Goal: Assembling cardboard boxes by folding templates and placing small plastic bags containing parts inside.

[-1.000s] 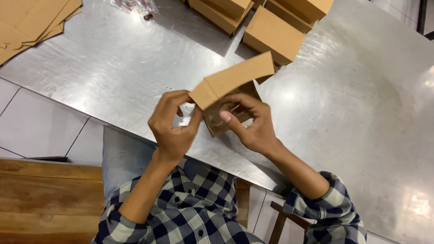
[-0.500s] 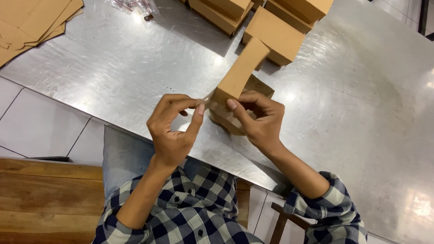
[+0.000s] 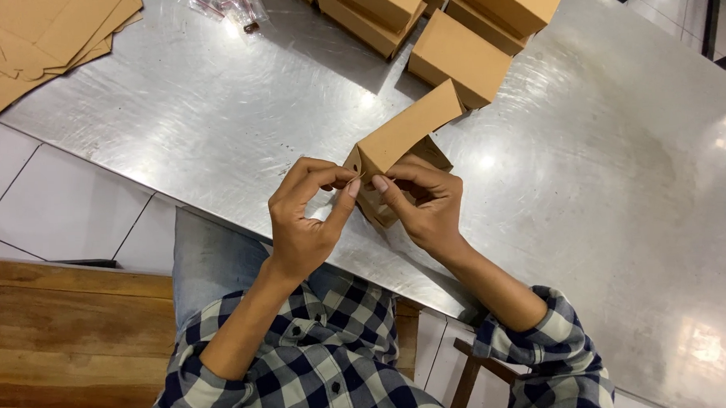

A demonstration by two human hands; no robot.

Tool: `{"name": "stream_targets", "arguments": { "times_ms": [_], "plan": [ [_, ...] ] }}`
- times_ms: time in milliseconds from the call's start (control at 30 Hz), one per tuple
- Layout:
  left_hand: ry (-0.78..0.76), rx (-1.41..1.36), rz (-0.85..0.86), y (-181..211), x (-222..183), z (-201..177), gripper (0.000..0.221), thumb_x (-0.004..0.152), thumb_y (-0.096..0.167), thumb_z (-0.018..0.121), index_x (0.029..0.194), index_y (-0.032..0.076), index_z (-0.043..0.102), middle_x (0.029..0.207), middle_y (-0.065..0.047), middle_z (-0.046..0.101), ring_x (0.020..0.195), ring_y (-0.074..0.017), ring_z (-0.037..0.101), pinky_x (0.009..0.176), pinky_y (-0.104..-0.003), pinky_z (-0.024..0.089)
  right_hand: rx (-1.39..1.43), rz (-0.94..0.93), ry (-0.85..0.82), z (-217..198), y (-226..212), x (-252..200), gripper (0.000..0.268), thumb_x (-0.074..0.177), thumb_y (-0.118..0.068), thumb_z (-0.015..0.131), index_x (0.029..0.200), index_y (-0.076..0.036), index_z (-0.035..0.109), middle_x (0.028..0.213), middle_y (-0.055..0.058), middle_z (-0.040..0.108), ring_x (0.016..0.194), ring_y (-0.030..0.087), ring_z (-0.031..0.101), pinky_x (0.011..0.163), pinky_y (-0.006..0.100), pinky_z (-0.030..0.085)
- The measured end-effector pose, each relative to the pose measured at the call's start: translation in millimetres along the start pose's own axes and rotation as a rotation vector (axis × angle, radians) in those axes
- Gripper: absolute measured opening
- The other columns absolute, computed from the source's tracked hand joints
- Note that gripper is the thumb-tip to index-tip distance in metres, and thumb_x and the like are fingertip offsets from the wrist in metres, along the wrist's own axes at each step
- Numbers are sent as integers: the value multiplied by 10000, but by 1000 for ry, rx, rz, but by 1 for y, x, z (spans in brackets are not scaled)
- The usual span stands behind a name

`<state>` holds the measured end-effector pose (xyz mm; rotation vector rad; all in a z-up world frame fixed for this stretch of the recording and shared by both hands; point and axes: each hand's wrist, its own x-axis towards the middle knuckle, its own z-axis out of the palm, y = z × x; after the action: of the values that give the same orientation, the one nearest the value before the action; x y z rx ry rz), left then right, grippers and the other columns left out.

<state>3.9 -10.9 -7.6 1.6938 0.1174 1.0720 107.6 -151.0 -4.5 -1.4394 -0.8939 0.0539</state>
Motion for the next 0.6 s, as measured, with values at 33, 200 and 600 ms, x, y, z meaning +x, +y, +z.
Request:
{"name": "stream_targets", "arguments": {
  "times_ms": [33, 200, 600],
  "plan": [
    [-1, 0, 0, -1, -1, -1, 77, 911, 54, 804, 987, 62, 791, 875, -64, 749, 776, -195, 731, 702, -321, 580, 0, 0, 1, 0, 0, 0, 31, 917, 21, 782, 920, 52, 783, 711, 134, 687, 650, 143, 668, 623, 286, 601],
    [-36, -19, -30, -2, -3, -2, 63, 937, 61, 777, 1000, 58, 778, 898, -57, 734, 810, -201, 733, 758, -339, 586, 16, 28, -8, 2, -2, -3, 56, 921, 13, 773, 951, 60, 781, 737, 135, 693, 671, 155, 690, 623, 303, 622],
    [-95, -91, -97, -6, -4, -1, 81, 991, 96, 722, 1043, 53, 766, 928, -54, 701, 849, -188, 703, 813, -356, 577, 98, 143, 41, 7, 5, -12, 112, 919, 7, 766, 936, 107, 718, 711, 159, 688, 598, 170, 717, 550, 276, 630]
  ]
}}
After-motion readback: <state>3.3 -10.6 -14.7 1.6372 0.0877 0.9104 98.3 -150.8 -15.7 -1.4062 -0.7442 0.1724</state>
